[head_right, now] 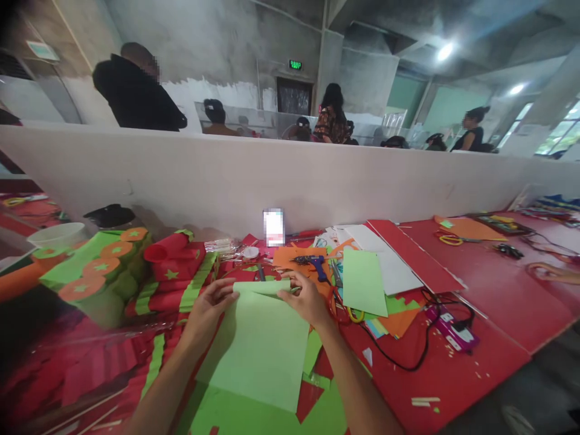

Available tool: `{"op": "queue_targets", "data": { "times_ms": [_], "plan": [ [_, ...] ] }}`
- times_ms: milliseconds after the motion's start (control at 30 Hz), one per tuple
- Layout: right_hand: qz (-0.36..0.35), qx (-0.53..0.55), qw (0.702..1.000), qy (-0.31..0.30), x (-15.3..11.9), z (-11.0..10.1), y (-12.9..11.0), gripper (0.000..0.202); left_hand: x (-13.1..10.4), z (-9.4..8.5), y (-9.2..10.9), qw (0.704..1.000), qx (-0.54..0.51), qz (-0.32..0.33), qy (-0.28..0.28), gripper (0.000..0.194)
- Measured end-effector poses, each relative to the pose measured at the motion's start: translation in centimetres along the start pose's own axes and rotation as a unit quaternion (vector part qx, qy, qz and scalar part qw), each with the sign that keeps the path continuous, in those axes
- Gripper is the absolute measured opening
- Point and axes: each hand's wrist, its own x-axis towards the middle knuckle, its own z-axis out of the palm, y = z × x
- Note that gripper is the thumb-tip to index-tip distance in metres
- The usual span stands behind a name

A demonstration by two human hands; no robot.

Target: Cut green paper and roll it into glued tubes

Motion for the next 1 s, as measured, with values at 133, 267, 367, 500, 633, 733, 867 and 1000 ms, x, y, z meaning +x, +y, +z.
{"op": "queue_targets", "data": {
  "times_ms": [133, 267, 367, 500, 633, 733, 867, 1000],
  "plan": [
    [0.025, 0.047, 0.997, -0.05, -0.1, 0.1, -0.5, 0.043, 0.0, 0.0, 0.0, 1.0, -0.011, 0.002, -0.007, 0.045],
    [0.037, 0.03, 0.998, -0.034, 0.1, 0.3, -0.4, 0.034, -0.1, 0.2, 0.1, 1.0, -0.009, -0.004, -0.024, 0.045],
    [0.034, 0.021, 0.999, -0.029, 0.6, 0.4, -0.2, 0.03, 0.0, 0.3, 0.0, 0.999, -0.007, -0.003, -0.034, 0.045],
    [0.028, -0.008, 0.997, -0.078, 1.9, -0.1, -0.6, 0.029, 0.1, 0.4, -0.5, 1.0, -0.008, 0.006, -0.012, 0.039],
    [0.005, -0.056, 0.99, -0.131, 3.6, -1.5, -1.7, 0.031, 0.2, 0.3, -0.9, 1.0, -0.016, 0.001, 0.012, 0.035],
    [0.009, -0.068, 0.986, -0.153, 4.9, -2.6, -2.6, 0.033, 0.0, 0.4, -0.7, 1.0, -0.018, -0.005, 0.009, 0.03],
    [0.028, -0.071, 0.975, -0.209, 5.9, -3.7, -4.0, 0.031, -0.1, 0.5, -0.2, 1.0, 0.008, -0.001, 0.022, 0.022],
    [0.027, -0.095, 0.964, -0.245, 6.7, -4.3, -4.8, 0.031, 0.1, 0.1, -0.7, 0.998, 0.058, 0.001, 0.025, 0.018]
  ]
}}
